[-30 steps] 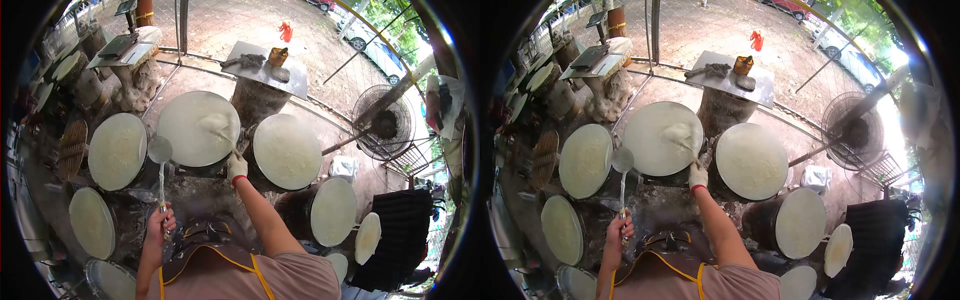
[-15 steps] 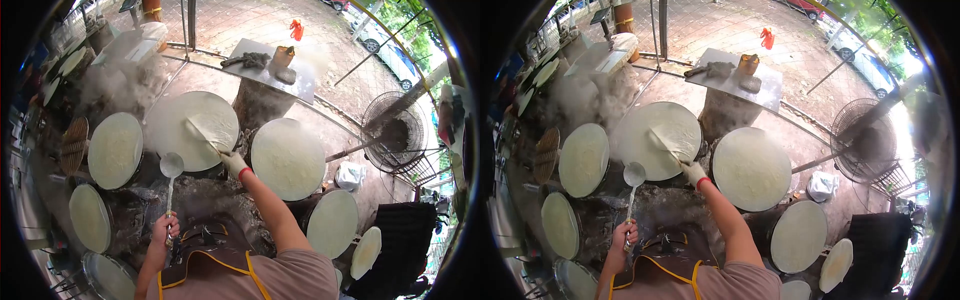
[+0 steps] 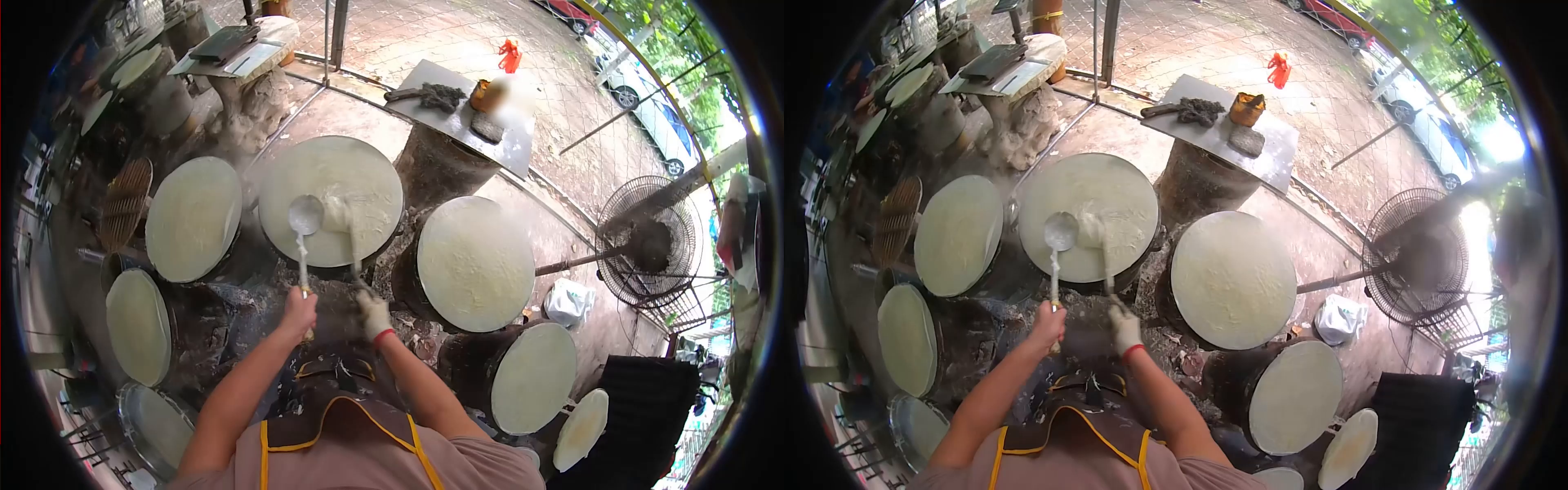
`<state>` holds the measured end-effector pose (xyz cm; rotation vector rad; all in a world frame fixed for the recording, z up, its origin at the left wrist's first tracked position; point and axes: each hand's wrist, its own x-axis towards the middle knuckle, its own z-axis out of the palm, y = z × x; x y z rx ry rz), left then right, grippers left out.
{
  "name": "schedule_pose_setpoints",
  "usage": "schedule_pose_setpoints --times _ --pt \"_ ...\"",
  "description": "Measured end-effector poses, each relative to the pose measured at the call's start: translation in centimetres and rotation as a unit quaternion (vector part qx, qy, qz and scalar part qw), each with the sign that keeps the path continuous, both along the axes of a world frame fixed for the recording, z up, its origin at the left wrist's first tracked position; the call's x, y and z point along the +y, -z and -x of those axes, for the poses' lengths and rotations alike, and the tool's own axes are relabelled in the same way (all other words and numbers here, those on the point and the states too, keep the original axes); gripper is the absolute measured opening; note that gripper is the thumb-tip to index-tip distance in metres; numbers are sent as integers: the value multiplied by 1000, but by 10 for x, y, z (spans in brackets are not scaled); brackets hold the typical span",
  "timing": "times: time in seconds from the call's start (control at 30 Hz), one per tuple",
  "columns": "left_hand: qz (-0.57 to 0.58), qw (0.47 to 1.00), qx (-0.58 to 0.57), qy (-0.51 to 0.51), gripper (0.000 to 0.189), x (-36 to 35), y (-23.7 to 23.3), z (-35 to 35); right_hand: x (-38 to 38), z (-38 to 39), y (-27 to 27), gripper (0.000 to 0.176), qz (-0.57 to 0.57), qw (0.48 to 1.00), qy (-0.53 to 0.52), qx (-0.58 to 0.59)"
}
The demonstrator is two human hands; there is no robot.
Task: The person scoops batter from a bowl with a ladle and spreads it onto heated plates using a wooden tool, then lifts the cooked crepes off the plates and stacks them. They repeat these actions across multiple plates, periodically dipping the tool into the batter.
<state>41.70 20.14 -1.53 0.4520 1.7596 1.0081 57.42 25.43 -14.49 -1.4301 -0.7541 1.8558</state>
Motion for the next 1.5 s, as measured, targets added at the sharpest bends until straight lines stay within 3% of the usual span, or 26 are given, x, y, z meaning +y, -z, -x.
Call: schedule_pose_setpoints --times 0.03,0.07,0.17,0.2,0.23,0.3,0.4,0.5,0.53,0.57,0.6,0.67,0.77,0.87,0.97,1.0,1.03,1.07,1.1,1.17,1.23,1.33,1.43,1.5 --pt "-11 1000 -6 -4 9 4 1 -10 -8 13 -3 31 3 999 -36 18" --pt "-23 1000 -11 -7 9 7 1 -12 -3 21 -42 30 56 996 -70 -23" --pt "-88 931 -345 -84 9 0 -33 32 11 7 -73 30 30 993 -66 92" --pt "-114 926 -353 -73 10 -15 -52 38 18 -3 -56 31 -52 994 -82 45" --pt "-139 921 -359 -64 10 -35 -73 40 22 -5 -87 31 -17 999 -33 33" --pt "-160 915 -367 -54 12 -54 -91 40 38 -5 -57 33 -35 996 81 13" --pt "-164 899 -400 -68 14 -61 -96 31 41 3 -26 37 -131 981 -86 -118" --pt "-164 865 -464 -94 14 -69 -90 39 29 8 -64 37 -212 904 -322 -185" --pt "-160 857 -477 -111 13 -78 -90 41 23 10 -43 37 -186 924 -317 -105" --pt "-156 848 -490 -130 13 -92 -92 45 10 18 -70 36 -140 951 -275 -37" --pt "-174 841 -490 -151 13 -111 -93 52 3 23 -64 37 -63 967 -247 -12" --pt "-211 824 -492 -186 12 -149 -97 67 -16 40 -50 37 -21 977 -213 17" --pt "-258 817 -445 -260 12 -209 -97 96 -47 82 -58 28 41 963 -263 -52" --pt "-273 813 -388 -338 13 -277 -82 140 -84 151 -43 26 28 929 -355 -104" --pt "-243 807 -324 -430 15 -346 -66 189 -129 265 -63 29 -57 892 -431 -121" --pt "-230 801 -310 -457 15 -370 -60 206 -139 309 -48 33 -133 873 -454 -119" --pt "-213 795 -296 -485 15 -395 -54 222 -146 355 -35 38 -205 847 -476 -116" --pt "-195 787 -283 -512 16 -420 -49 236 -159 402 -66 46 -273 799 -496 -200" --pt "-197 777 -281 -528 15 -446 -44 248 -164 448 -40 47 -321 806 -462 -183" --pt "-204 754 -273 -562 14 -493 -35 270 -186 513 -71 48 -284 825 -438 -216" --pt "-224 722 -260 -601 13 -526 -39 282 -205 549 -65 48 -281 811 -407 -312" --pt "-249 681 -235 -647 14 -565 -42 298 -250 555 -65 46 -312 765 -437 -354" --pt "-269 651 -219 -675 16 -585 -46 306 -255 564 -40 42 -247 814 -442 -285" --pt "-275 637 -211 -688 16 -590 -51 309 -243 579 -20 31 -322 823 -433 -177"
